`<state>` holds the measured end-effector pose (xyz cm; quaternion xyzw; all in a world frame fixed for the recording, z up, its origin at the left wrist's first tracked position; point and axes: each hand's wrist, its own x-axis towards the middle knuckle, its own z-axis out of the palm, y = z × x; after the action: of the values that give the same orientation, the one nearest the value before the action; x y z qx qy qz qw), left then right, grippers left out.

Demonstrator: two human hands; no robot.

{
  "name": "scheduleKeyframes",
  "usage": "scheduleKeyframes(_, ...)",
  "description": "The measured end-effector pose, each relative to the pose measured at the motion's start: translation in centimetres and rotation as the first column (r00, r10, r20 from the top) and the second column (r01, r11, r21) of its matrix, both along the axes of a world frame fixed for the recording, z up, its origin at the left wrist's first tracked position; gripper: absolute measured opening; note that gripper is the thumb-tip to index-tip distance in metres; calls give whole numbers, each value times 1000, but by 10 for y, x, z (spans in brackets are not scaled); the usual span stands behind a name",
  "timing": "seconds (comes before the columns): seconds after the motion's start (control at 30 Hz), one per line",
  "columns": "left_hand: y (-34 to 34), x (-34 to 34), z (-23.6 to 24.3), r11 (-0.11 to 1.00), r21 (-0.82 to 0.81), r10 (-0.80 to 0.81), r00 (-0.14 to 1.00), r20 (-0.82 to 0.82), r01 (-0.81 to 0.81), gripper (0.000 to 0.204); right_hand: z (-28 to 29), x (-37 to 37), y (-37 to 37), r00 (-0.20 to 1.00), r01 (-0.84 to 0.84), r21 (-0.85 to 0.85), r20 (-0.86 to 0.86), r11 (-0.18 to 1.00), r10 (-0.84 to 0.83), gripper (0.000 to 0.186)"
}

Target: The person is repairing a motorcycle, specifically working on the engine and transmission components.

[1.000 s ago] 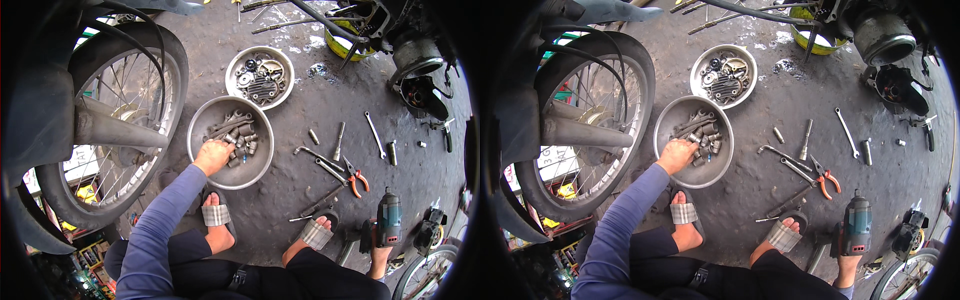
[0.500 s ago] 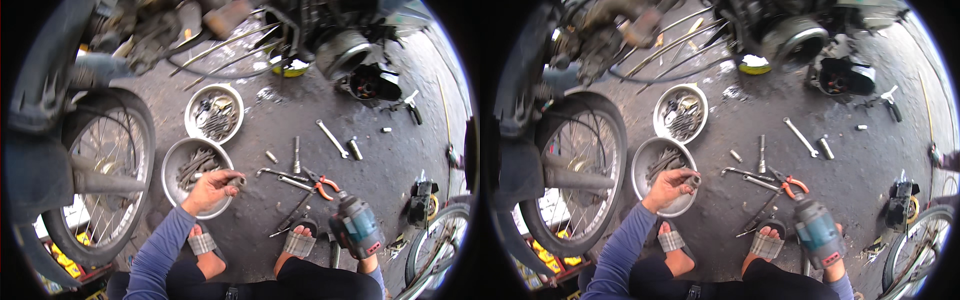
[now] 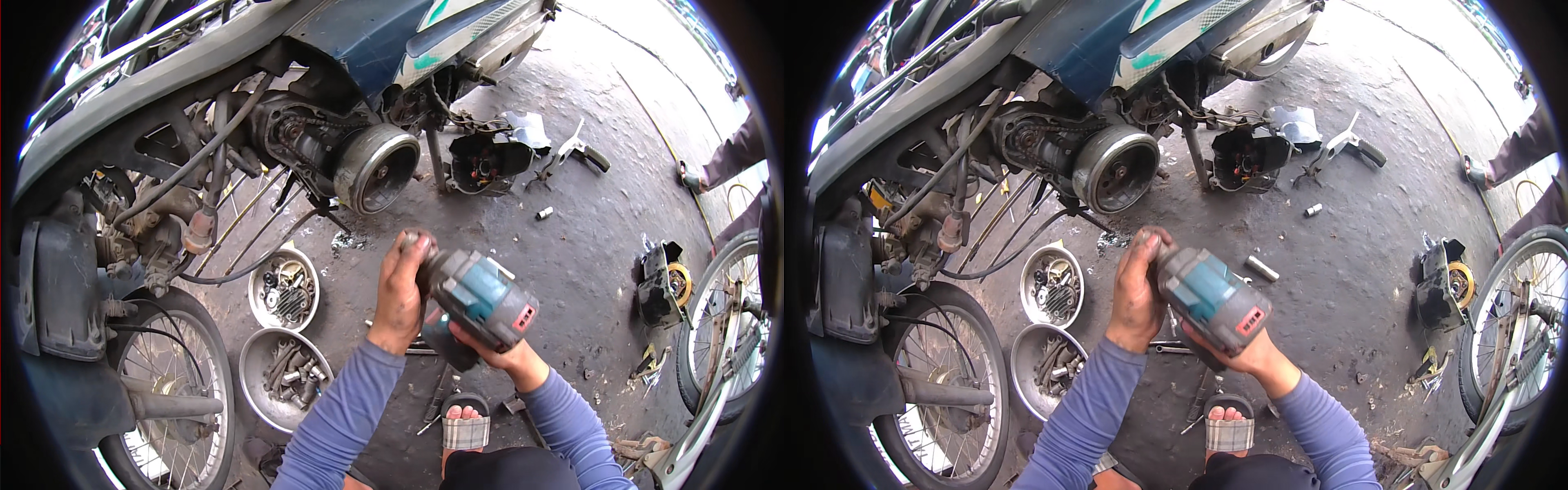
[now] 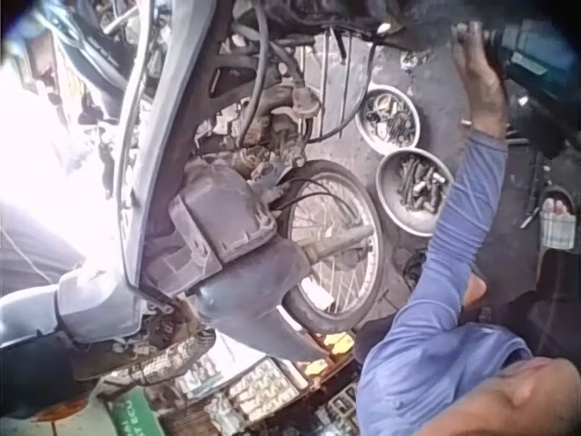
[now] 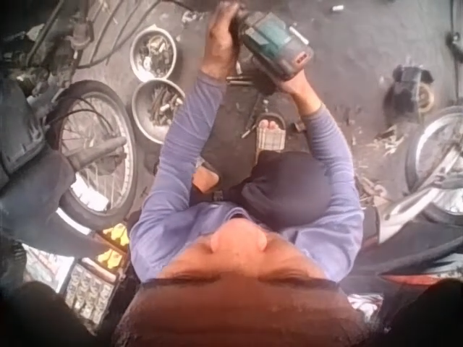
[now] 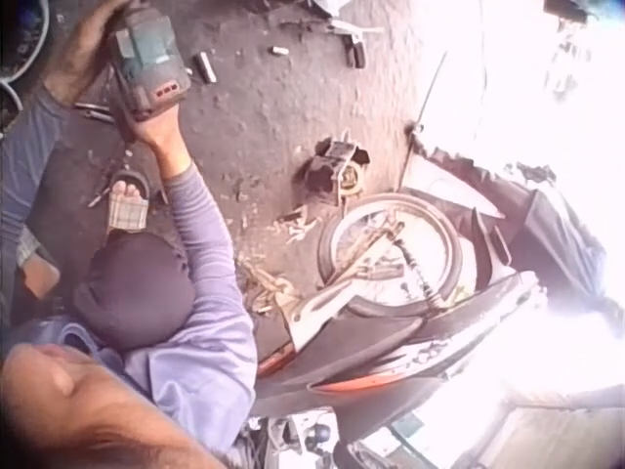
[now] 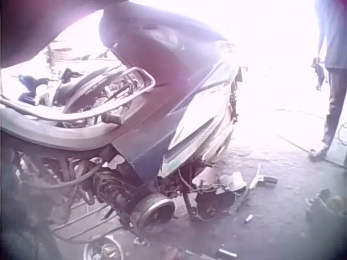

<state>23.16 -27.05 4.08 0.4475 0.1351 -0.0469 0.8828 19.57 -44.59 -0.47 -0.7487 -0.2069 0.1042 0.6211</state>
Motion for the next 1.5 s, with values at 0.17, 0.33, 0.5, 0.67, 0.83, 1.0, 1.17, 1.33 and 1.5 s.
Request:
scheduleKeyframes(0.17, -11, 33, -10, 932, -240, 283, 959, 21, -270, 32, 4, 56, 29, 993, 106, 122, -61, 987, -99, 35)
scheduleKeyframes(0.33, 10, 18, -8, 878, -201, 407, 899, -163, -434, 61, 2, 87, 35, 993, 31, 130, -115, 991, -15, 33)
scheduleKeyframes(0.5, 29, 38, 3, 906, -287, 316, 948, -29, -311, 95, -24, 88, 45, 985, -33, 141, 173, 989, 8, 34)
scheduleKeyframes(0.67, 27, 60, 15, 934, -179, 324, 944, 58, -310, 84, -40, 103, 46, 643, 151, -36, 763, 988, -71, 38)
scheduleKeyframes(0.83, 27, 63, 17, 880, -403, 270, 963, -8, -250, 86, -29, 97, 49, 944, -51, 120, 330, 991, 8, 30)
scheduleKeyframes(1.0, 28, 62, 17, 919, -296, 284, 958, 36, -262, 88, -27, 85, 58, 874, -18, -82, 482, 996, 56, 34)
scheduleKeyframes(1.17, 26, 64, 21, 913, -272, 328, 944, 40, -305, 88, -25, 88, 59, 863, -19, -53, 504, 998, 43, 31)
scheduleKeyframes(1.33, 29, 63, 26, 928, -176, 339, 940, 28, -330, 81, -10, 89, 63, 911, -31, 48, 412, 998, 8, 21)
scheduleKeyframes(1.5, 35, 56, 16, 921, -290, 289, 956, 56, -261, 80, -3, 82, 67, 1000, 15, 181, 25, 983, -19, 15)
